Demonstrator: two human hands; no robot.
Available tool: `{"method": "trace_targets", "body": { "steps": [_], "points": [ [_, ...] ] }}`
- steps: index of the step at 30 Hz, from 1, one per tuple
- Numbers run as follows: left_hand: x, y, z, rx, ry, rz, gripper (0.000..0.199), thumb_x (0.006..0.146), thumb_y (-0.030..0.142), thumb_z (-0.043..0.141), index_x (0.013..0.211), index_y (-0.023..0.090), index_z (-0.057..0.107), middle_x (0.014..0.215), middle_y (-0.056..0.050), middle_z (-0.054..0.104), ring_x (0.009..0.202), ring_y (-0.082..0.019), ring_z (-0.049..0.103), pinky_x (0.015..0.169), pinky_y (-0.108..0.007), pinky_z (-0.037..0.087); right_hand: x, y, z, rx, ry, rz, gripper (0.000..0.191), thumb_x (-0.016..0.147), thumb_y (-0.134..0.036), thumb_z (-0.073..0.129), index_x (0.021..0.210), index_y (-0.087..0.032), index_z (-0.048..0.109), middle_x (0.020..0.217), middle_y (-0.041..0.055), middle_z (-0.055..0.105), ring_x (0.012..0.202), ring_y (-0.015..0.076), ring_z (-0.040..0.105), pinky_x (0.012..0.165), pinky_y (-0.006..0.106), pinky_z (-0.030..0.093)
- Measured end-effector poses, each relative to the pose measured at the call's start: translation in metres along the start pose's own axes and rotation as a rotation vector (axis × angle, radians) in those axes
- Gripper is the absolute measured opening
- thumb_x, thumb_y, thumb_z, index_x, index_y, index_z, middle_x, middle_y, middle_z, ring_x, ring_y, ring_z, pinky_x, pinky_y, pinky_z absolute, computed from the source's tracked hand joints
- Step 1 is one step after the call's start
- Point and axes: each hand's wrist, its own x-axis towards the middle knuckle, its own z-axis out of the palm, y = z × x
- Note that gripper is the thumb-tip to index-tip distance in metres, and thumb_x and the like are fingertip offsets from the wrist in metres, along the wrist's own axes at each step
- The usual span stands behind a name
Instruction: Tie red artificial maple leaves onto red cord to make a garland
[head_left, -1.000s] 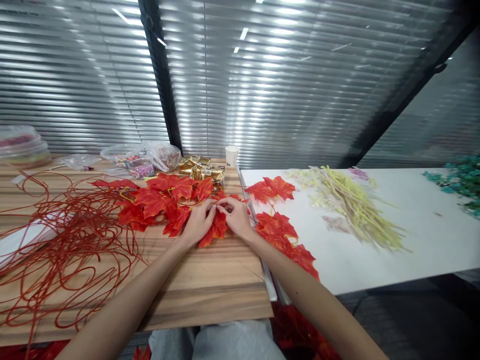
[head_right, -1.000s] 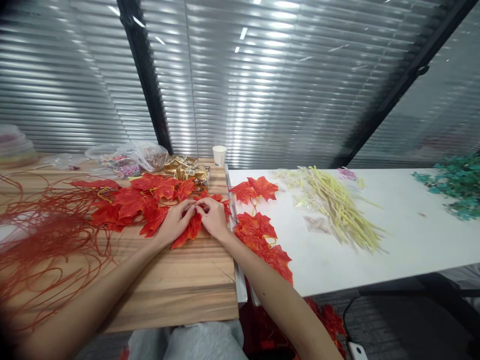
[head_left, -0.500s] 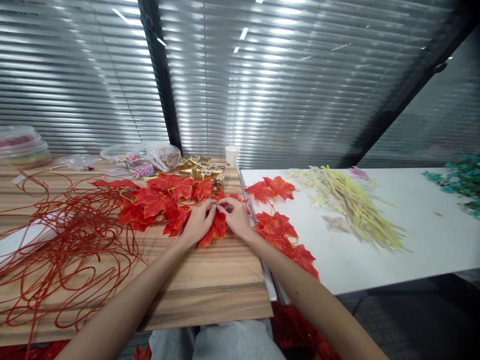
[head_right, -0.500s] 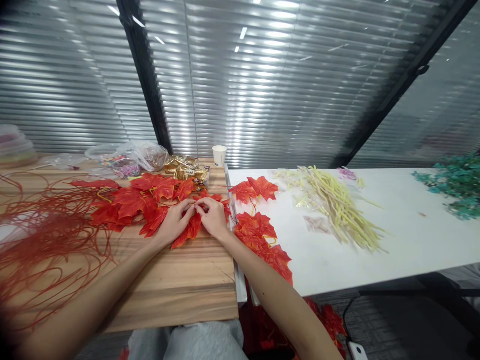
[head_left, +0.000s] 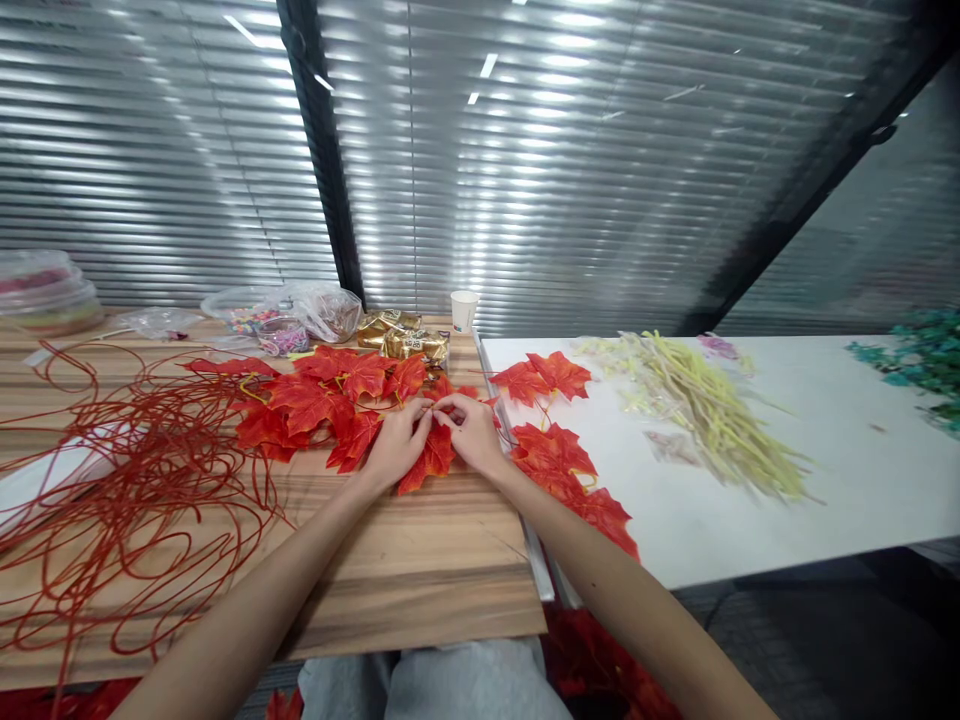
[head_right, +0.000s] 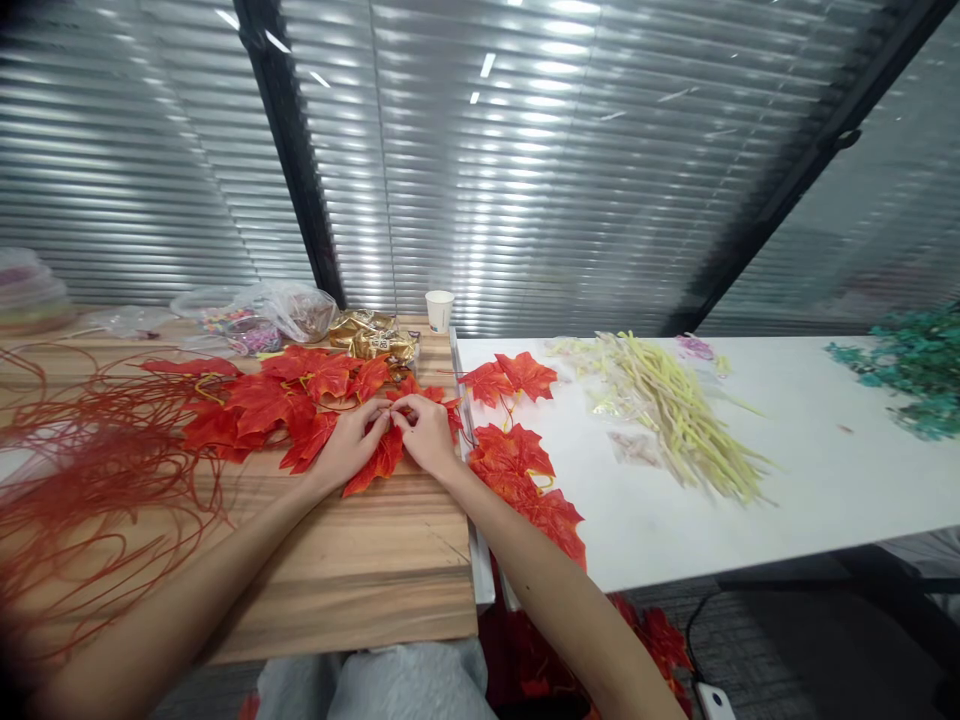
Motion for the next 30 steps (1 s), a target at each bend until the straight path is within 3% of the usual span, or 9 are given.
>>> {"method": "trace_targets", "body": {
  "steps": [30],
  "points": [
    [-0.0003,-0.0013,-0.0004,0.011,-0.019,0.009,0.023,0.084,0.022,0.036,0.096,0.016,0.054,0.088,-0.006,0.063,0.077,-0.017,0.059,0.075,-0.028,0.043,-0.0001,0.0032,0.0011,-0.036,-0.004,-0.005,0.013,0.072,-0.014,0.051,0.077,-0.018,0.062,0.077,0.0015,0.064,0.069,0.0134,0.057,0.069,0.025,0.045]
  ]
}}
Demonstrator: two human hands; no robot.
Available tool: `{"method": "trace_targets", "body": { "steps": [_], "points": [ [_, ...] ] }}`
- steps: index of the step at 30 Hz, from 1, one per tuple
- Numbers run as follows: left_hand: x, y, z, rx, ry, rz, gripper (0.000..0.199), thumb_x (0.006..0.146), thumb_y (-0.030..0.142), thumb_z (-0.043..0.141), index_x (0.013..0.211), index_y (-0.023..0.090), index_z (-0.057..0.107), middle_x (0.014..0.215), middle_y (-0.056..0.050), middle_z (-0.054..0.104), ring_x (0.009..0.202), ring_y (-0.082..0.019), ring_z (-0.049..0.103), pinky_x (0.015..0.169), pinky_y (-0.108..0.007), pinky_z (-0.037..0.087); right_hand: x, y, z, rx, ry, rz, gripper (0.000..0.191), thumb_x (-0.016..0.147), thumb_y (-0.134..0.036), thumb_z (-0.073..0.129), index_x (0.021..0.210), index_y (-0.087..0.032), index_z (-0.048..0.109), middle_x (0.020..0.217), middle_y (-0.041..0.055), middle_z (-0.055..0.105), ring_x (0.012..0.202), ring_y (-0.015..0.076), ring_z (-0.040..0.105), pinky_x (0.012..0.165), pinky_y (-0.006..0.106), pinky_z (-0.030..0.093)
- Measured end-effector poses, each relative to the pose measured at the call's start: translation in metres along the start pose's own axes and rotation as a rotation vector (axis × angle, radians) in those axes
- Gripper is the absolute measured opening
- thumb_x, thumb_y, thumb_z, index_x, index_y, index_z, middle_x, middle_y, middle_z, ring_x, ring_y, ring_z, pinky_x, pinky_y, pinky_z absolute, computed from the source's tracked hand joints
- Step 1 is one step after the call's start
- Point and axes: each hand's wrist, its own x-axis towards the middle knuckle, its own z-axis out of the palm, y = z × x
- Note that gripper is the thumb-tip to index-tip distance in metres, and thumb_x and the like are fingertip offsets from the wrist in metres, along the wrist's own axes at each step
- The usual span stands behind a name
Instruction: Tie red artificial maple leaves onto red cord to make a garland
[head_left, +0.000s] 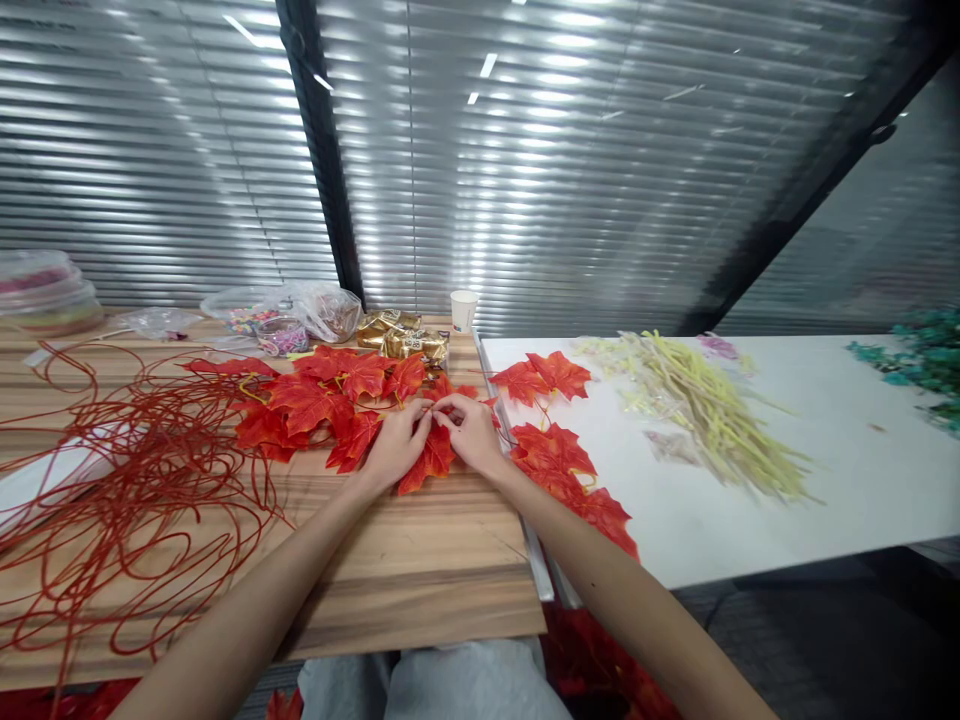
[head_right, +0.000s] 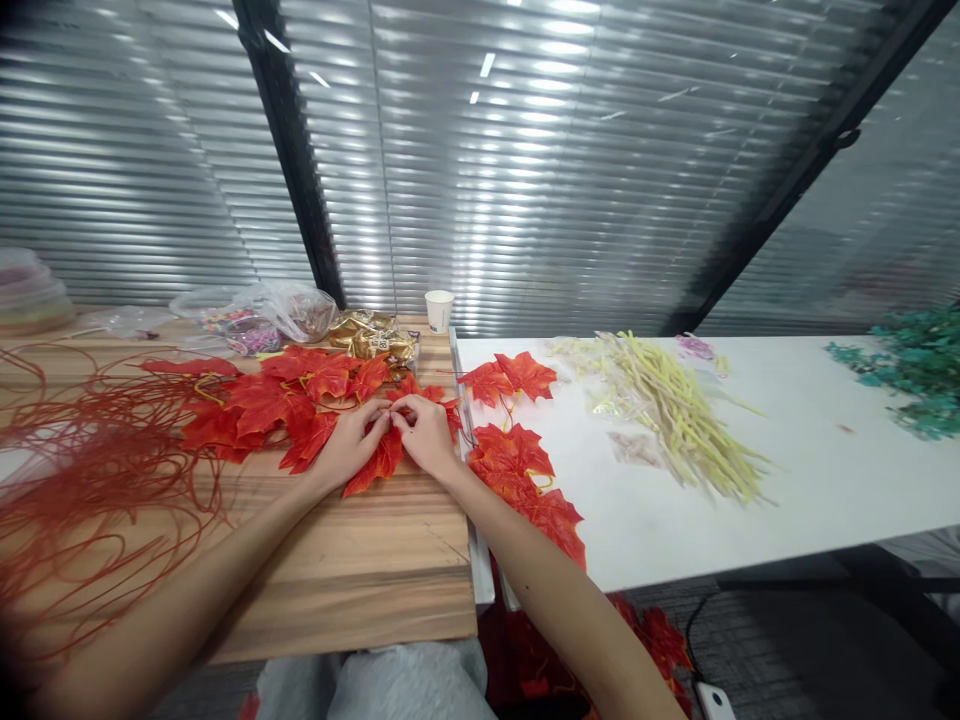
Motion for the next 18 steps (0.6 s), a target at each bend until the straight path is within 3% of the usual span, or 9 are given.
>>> {"method": "trace_targets", "body": {
  "steps": [18],
  "points": [
    [-0.0006,0.0008,0.0001,0.000,-0.001,-0.005,0.023,0.084,0.023,0.036,0.096,0.015,0.054,0.089,-0.006,0.063,0.078,-0.017,0.060,0.075,-0.029,0.044,0.0003,0.0006,0.0005,0.012,-0.006,-0.008,0.013,0.072,-0.014,0.050,0.077,-0.017,0.062,0.077,0.0016,0.064,0.067,0.0130,0.056,0.067,0.025,0.045]
  ]
}}
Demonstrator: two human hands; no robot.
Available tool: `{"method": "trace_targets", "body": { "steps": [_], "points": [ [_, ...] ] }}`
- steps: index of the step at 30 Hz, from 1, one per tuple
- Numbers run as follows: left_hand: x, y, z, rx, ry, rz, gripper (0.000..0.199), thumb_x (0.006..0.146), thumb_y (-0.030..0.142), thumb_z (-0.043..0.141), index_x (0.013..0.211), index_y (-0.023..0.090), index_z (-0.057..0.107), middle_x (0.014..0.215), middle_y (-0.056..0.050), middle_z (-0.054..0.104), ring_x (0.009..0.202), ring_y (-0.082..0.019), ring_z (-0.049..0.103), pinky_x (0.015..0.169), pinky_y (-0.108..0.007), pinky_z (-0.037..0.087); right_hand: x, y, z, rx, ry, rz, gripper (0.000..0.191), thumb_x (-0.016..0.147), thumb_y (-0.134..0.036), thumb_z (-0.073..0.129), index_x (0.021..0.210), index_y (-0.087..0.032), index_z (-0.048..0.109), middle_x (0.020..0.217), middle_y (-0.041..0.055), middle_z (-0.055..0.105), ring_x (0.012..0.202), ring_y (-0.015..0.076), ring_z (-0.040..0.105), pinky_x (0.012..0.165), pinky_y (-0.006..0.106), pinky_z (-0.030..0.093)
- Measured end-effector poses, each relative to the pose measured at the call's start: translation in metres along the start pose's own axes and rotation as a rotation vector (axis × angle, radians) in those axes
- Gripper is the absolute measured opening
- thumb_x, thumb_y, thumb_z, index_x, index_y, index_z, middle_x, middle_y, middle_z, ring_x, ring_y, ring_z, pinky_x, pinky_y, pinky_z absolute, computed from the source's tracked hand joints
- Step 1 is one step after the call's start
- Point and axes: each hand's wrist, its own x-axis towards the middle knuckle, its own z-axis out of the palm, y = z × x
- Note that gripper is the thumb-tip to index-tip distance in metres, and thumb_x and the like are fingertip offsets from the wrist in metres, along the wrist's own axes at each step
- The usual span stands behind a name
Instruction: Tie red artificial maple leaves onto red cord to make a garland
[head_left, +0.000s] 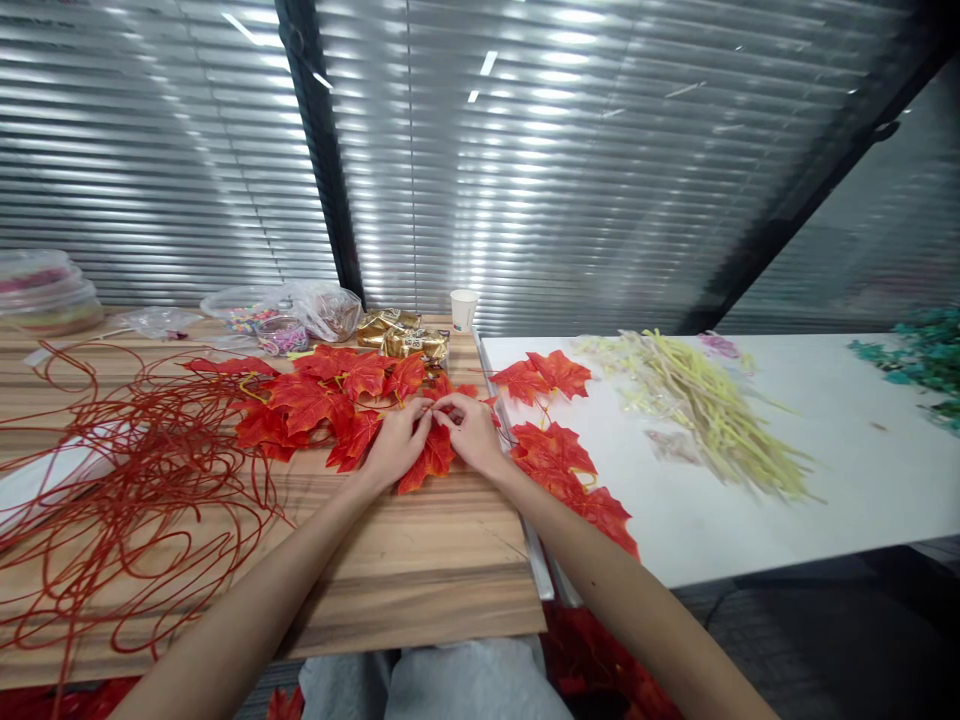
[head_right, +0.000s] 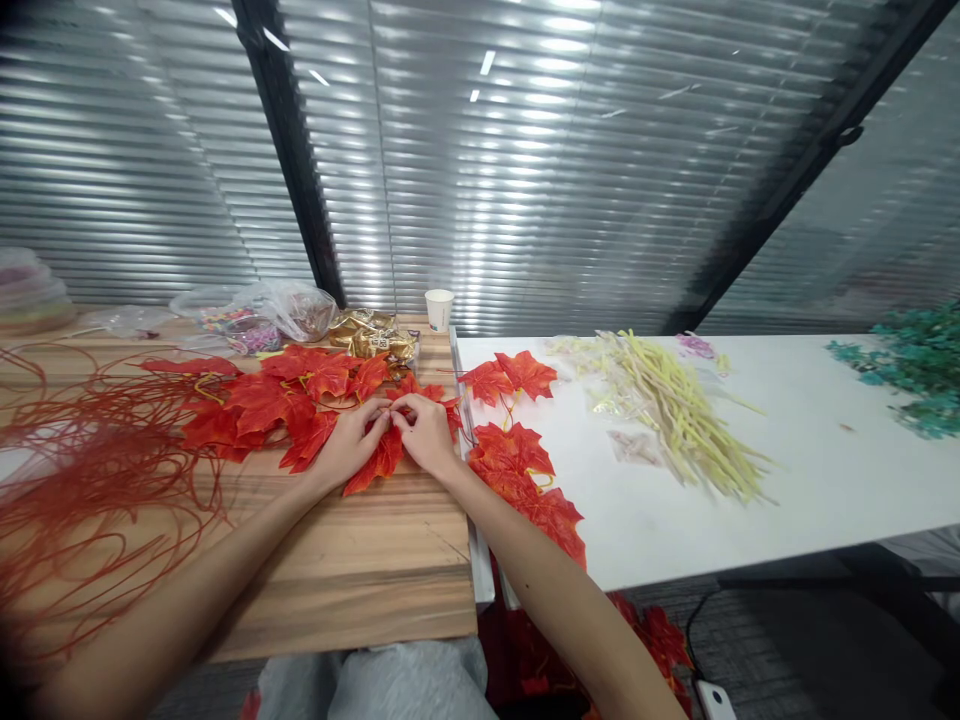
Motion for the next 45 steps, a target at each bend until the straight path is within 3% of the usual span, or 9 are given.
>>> {"method": "trace_targets", "body": {
  "steps": [25,45],
  "points": [
    [0.0010,0.0006,-0.0007,0.039,-0.024,0.000,0.025,0.084,0.024,0.035,0.098,0.015,0.054,0.091,-0.008,0.064,0.082,-0.019,0.060,0.077,-0.031,0.044,0.0008,-0.0060,-0.0023,0.066,-0.011,0.078,0.012,0.071,-0.014,0.050,0.075,-0.016,0.062,0.074,0.0017,0.064,0.061,0.0120,0.056,0.063,0.024,0.045],
    [0.0012,-0.0001,-0.0003,0.082,-0.035,-0.003,0.024,0.084,0.022,0.036,0.097,0.015,0.053,0.087,-0.008,0.063,0.077,-0.018,0.059,0.072,-0.030,0.044,0.0009,-0.0013,-0.0009,0.030,-0.018,0.046,0.013,0.072,-0.015,0.051,0.076,-0.017,0.062,0.074,0.0013,0.064,0.062,0.0124,0.056,0.065,0.024,0.045]
  ]
}}
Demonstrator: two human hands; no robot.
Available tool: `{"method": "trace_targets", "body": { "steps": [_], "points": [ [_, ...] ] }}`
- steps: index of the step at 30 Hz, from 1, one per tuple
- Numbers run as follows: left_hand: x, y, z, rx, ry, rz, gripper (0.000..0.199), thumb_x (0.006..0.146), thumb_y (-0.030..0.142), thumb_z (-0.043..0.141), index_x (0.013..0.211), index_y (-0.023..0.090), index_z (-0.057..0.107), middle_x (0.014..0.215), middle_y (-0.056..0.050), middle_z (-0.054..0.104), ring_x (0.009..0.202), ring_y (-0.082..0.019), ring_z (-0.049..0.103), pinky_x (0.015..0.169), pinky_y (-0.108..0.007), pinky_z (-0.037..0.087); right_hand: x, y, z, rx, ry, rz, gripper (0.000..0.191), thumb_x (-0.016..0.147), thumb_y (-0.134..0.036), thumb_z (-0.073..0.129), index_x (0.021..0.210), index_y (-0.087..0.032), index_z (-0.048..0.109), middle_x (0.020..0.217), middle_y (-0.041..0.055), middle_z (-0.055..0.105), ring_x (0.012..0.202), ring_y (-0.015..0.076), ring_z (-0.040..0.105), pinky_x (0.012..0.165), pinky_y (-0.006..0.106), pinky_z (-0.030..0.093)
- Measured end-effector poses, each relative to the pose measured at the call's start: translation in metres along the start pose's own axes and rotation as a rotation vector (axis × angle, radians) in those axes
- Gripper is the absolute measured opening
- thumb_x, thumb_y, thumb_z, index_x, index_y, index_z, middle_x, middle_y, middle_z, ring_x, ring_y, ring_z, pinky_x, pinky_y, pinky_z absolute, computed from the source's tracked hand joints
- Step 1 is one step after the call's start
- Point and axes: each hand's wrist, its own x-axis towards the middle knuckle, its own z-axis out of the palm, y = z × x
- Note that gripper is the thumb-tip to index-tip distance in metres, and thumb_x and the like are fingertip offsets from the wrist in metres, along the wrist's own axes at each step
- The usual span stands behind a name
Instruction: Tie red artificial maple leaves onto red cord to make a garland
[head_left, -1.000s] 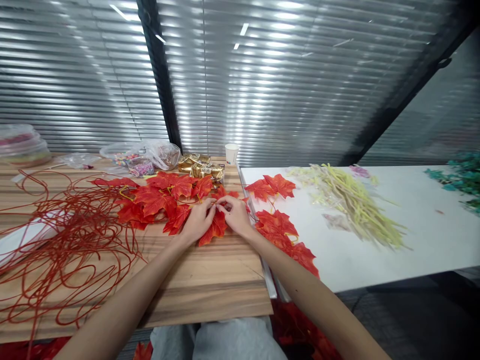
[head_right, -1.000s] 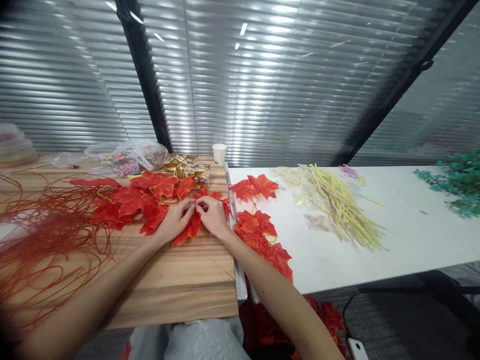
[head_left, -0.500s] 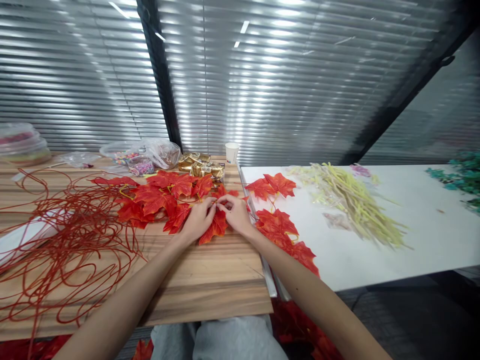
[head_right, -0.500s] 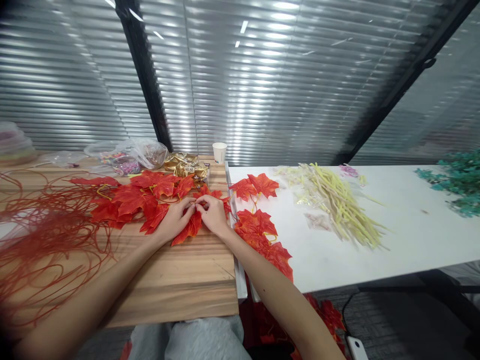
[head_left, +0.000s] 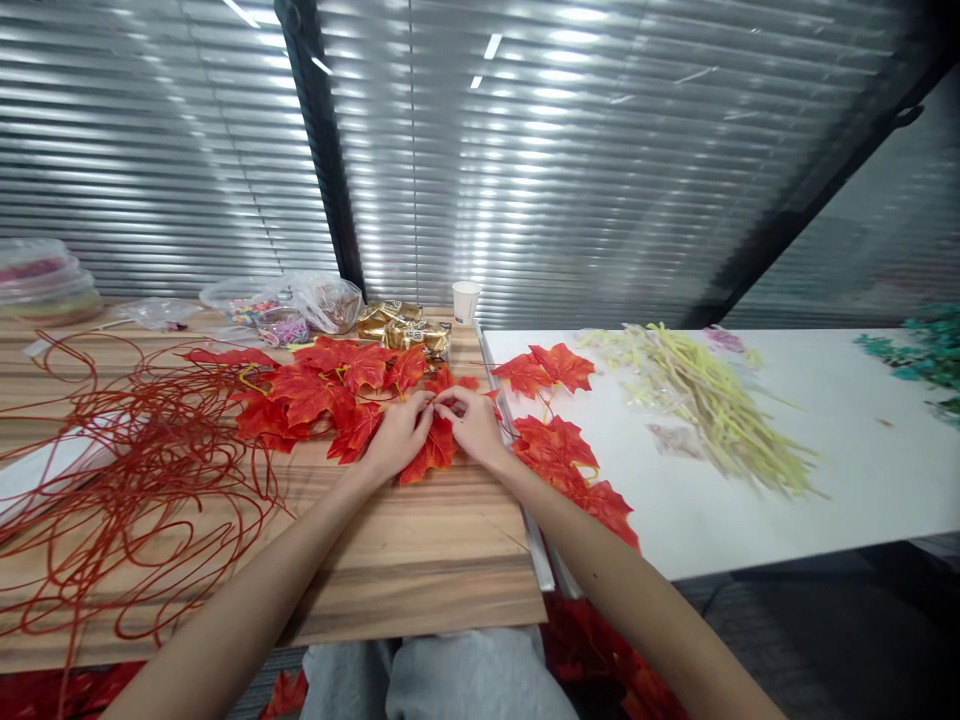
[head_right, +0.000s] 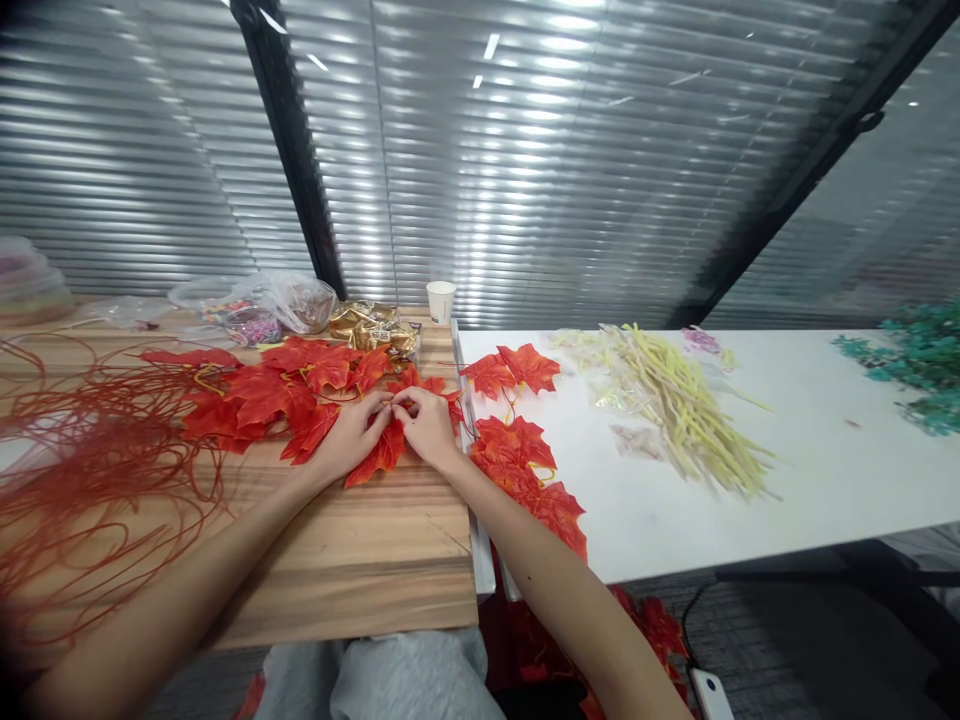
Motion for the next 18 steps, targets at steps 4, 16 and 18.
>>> {"method": "trace_targets", "body": {
  "steps": [4,16,18],
  "points": [
    [0.0002,-0.0008,0.0001,0.012,-0.002,0.002,0.024,0.083,0.022,0.036,0.098,0.015,0.053,0.087,-0.008,0.063,0.078,-0.019,0.060,0.073,-0.031,0.044,0.0001,-0.0004,-0.0004,-0.006,0.003,-0.007,0.013,0.072,-0.015,0.050,0.075,-0.017,0.063,0.073,0.0013,0.064,0.061,0.0121,0.055,0.064,0.024,0.045],
    [0.0011,0.0009,-0.0008,0.001,-0.022,0.020,0.023,0.083,0.019,0.035,0.096,0.015,0.054,0.089,-0.008,0.063,0.080,-0.018,0.059,0.075,-0.030,0.043,-0.0007,0.0004,-0.0004,-0.044,0.005,-0.003,0.012,0.071,-0.016,0.051,0.075,-0.017,0.062,0.072,0.0004,0.063,0.058,0.0114,0.053,0.063,0.024,0.044],
    [0.0013,0.0008,-0.0008,-0.004,-0.023,0.019,0.023,0.083,0.019,0.035,0.096,0.015,0.054,0.090,-0.008,0.063,0.081,-0.018,0.059,0.075,-0.030,0.043,-0.0008,0.0000,-0.0005,-0.047,0.001,-0.003,0.012,0.071,-0.016,0.050,0.076,-0.017,0.062,0.072,0.0001,0.063,0.058,0.0113,0.053,0.063,0.023,0.044]
  ]
}}
